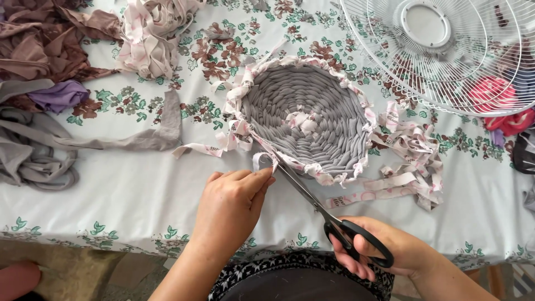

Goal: Trimming excess fabric strips from the edges of a woven rug using scissors.

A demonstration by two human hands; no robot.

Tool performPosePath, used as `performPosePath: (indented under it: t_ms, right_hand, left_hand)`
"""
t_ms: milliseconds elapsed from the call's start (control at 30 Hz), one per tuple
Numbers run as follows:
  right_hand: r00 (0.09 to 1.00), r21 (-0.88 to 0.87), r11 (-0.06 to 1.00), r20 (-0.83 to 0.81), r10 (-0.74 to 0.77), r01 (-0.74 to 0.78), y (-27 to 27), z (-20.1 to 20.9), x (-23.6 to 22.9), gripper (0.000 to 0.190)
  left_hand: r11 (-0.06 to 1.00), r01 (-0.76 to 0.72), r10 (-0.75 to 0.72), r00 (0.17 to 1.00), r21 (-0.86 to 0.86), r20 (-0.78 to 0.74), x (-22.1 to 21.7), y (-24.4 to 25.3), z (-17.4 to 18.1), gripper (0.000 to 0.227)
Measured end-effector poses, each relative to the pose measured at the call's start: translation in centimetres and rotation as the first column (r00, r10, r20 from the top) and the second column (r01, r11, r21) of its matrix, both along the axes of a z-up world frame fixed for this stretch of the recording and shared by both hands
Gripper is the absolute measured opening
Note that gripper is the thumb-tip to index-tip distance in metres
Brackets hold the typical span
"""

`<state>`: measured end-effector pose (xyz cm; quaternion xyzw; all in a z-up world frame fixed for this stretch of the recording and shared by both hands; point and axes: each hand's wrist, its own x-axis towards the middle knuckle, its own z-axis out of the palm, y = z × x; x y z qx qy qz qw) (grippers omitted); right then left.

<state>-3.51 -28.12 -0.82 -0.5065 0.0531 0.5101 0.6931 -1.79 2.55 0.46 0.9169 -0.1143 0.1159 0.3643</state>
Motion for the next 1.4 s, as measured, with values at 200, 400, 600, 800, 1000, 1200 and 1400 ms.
performPosePath:
  t_ms: [200, 400, 600, 800, 1000, 1200, 1400]
  right_hand:
    - [0.997, -0.192, 0.981, -0.066, -0.044, 0.030, 1.2, -2.3, -0.2, 0.048]
    - [0.990, -0.023, 0.998, 0.127, 0.067, -0.064, 1.7, -0.4, 0.5, 0.070]
    - [0.809, -0.230, 0.950, 0.586, -0.038, 0.211, 1.2, -0.6, 1.0, 0.078]
    - [0.730, -0.180, 0.843, 0.609, -0.309, 0.507, 3.0, -1.6, 3.9, 0.053]
    - [0.934, -0.007, 1.000, 0.357, 0.006, -0.003, 0.2, 0.4, 1.4, 0.069]
    - [0.996, -0.223, 0.972, -0.063, 0.058, -0.071, -1.1, 0.6, -2.4, 0.067]
    - [1.000, -0.208, 0.978, -0.019, -0.020, 0.015, 0.8, -0.9, -0.7, 0.060]
  left_hand:
    - [0.999, 0.017, -0.018, 0.999, 0.039, 0.029, 0.0, -0.6, 0.0, 0.006]
    - [0.997, 0.065, -0.064, 0.998, 0.050, -0.014, -0.5, -0.6, -0.4, 0.014]
    - [0.993, 0.114, -0.105, 0.969, -0.028, 0.224, 0.4, -0.7, -0.4, 0.007]
    - [0.965, -0.058, 0.033, 0.994, 0.254, 0.100, 4.5, 0.3, -5.5, 0.028]
    - [0.999, -0.048, 0.047, 0.999, 0.014, 0.025, 3.6, -0.6, -1.9, 0.018]
    - [0.997, -0.061, 0.050, 0.980, -0.054, -0.190, 1.7, -0.5, -0.1, 0.011]
    - [1.000, -0.019, 0.018, 0.971, -0.003, -0.238, 1.5, -1.0, -0.2, 0.026]
